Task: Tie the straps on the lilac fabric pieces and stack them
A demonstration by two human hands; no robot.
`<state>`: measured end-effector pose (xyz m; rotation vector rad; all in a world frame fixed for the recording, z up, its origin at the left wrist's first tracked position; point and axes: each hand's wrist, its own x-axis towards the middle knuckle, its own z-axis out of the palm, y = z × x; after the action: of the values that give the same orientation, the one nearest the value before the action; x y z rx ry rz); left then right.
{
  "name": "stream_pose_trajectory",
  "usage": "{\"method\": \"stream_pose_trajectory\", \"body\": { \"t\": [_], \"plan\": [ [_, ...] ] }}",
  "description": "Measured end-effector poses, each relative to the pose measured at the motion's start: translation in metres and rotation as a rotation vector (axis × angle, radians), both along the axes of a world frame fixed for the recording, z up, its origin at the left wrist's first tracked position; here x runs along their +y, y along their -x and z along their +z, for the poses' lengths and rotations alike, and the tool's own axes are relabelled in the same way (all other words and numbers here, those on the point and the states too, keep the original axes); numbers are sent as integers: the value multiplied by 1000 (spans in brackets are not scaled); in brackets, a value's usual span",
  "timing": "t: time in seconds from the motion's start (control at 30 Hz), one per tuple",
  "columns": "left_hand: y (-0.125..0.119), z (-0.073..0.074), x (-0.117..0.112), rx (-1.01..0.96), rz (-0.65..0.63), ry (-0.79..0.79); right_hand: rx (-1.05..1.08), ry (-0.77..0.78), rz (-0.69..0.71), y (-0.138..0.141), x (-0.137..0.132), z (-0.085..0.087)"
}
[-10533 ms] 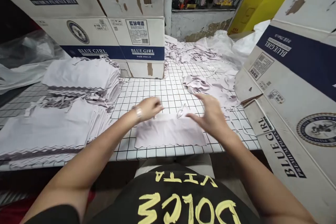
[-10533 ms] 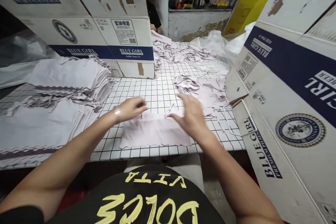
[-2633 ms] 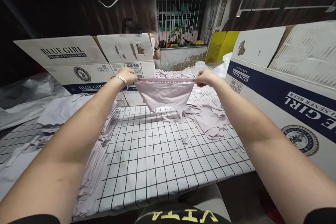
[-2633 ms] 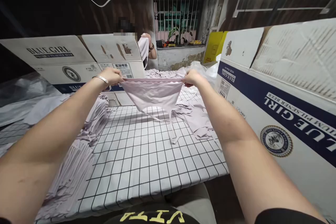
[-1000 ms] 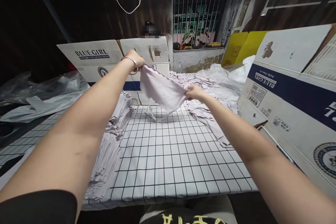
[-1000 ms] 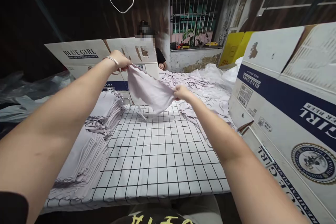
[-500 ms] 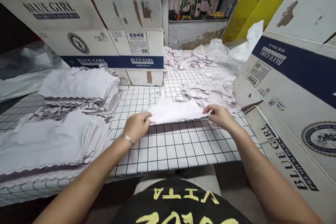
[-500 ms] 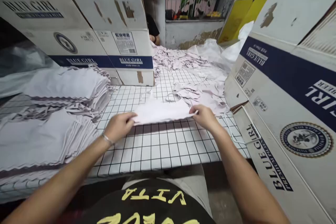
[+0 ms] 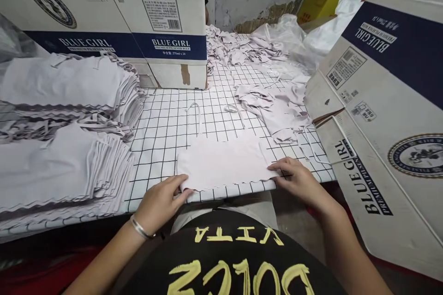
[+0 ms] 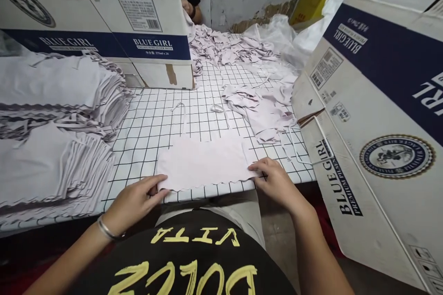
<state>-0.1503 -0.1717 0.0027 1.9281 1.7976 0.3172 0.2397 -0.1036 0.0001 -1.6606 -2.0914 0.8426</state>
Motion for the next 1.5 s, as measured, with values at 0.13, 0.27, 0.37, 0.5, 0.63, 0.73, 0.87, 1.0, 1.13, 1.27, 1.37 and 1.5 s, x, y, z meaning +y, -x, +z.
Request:
{"method": "stream_pose_trajectory", "body": {
  "t": [0.13,0.27,0.37,0.5,0.63,0.73,0.87,1.0,1.13,1.27,1.37,1.5],
  "plan": [
    [8,17,53,-108,154,-97,72,-48,94,28,5,21],
    [-5,15,142,10,251,-228,187,-95,192,92,50,26],
    [-16,7,177,68,226,-229,157,-29,147,144,108,20],
    [-12,-3,179,33,192,-236,116,-95,87,201,193,14],
    [10,-8,201,48,267,-219,160,-59,42,248,248,16],
    [23,-10,244,62,345,-180,237,11,-11,265,261,19],
    [26,-9,287,36,365,-86,369,149,-60,252,249,20],
    [16,3,281,-99,326,-73,481,359,-46,230,223,18],
    [-1,18,236,-314,267,-93,821,717,41,221,196,15],
    [-11,23,181,-724,200,-39,1040,882,71,213,170,12],
    [-11,21,149,-854,212,39,1045,885,75,205,153,11],
    [-10,16,139,-827,340,48,970,841,69,200,134,15]
  ]
}}
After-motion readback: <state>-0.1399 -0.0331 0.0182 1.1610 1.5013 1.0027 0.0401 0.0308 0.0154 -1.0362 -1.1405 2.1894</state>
